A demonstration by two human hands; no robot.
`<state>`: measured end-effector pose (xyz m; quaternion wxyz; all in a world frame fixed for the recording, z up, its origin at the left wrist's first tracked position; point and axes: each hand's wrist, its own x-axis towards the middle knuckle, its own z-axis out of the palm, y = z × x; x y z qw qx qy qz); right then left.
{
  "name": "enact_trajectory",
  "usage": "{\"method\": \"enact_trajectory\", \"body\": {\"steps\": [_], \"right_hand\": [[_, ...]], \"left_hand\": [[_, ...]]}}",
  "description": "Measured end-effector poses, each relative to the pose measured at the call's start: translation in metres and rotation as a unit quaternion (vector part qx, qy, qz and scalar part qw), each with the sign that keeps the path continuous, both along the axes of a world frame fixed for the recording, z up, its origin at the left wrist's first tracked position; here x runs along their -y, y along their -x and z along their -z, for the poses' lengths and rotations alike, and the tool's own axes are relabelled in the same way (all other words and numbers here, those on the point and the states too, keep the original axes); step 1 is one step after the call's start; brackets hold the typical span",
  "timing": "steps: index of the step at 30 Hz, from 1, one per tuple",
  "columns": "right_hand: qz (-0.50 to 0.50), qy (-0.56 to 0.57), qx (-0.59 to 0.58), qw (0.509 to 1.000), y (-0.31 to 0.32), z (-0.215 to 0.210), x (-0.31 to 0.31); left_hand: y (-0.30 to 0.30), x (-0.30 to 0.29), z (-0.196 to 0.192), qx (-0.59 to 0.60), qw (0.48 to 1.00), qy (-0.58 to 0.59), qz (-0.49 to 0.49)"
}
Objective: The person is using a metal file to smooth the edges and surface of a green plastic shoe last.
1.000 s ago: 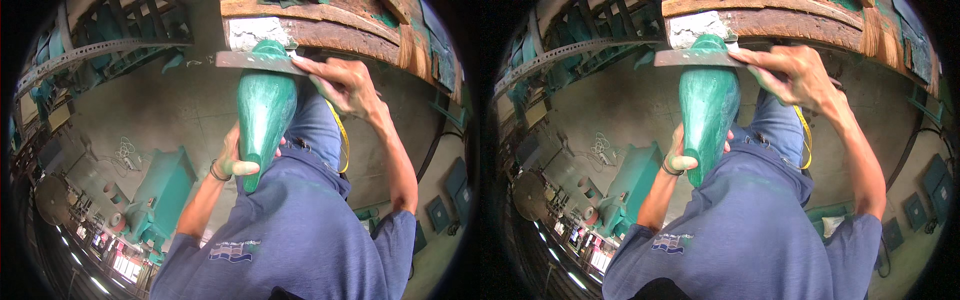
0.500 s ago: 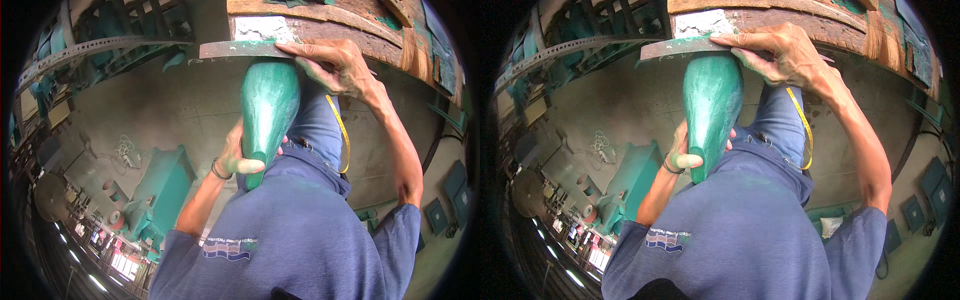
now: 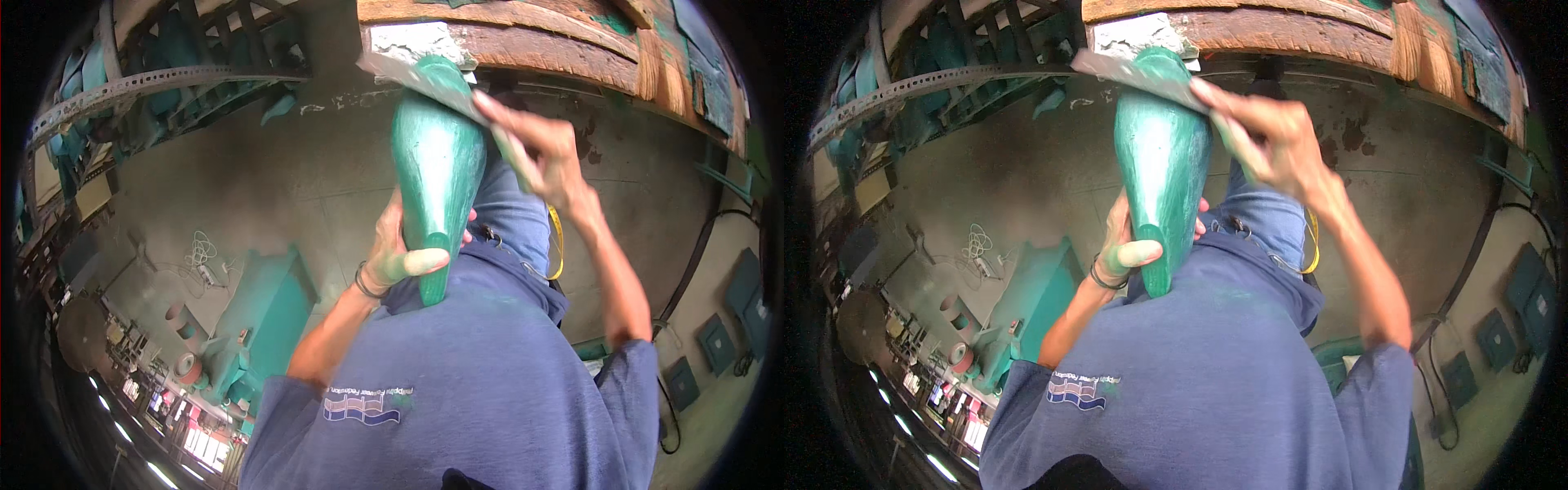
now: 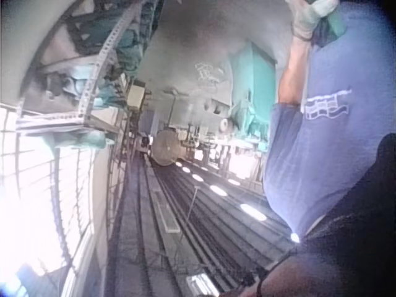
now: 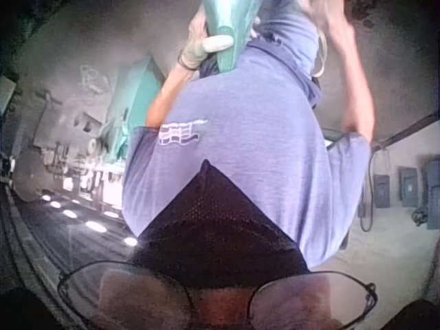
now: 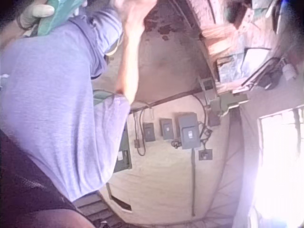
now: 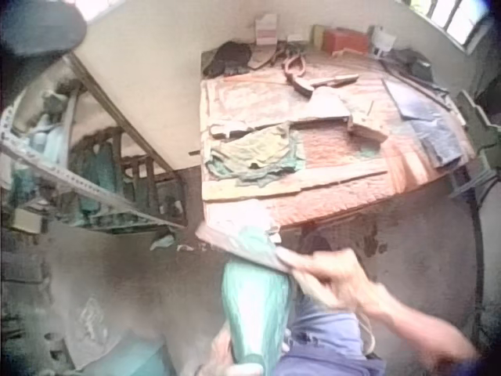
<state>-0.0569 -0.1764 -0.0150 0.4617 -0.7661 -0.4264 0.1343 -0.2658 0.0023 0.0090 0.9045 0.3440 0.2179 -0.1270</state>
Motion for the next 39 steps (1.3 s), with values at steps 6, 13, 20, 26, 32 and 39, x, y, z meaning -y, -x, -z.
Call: {"method": "enact_trajectory", "body": {"steps": [6,13,20,26,32,39], "right_hand": [[0.090,-0.016,-0.081,0.992,0.061,0.001,0.030],[0.167,-0.047,-0.106,0.979,0.037,-0.027,0.006],[0.104,0.017,-0.039,0.994,0.100,-0.040,0.057],[0.081,0.018,-0.003,0.997,-0.010,0.001,-0.001],[0.089,0.058,-0.012,0.994,0.059,-0.031,0.049],[0.067,-0.032,0.009,0.997,0.010,-0.011,0.004]], "left_hand": [[0.003,-0.002,0.005,-0.003,0.999,-0.039,-0.017],[0.021,-0.055,0.017,0.058,0.966,0.250,0.026],[0.027,-0.085,0.031,0.057,0.930,0.363,-0.001],[0.017,-0.095,0.029,0.033,0.952,0.304,0.031],[0.029,-0.105,0.031,0.045,0.951,0.305,0.038],[0.018,-0.108,0.029,0.010,0.963,0.263,0.054]]}}
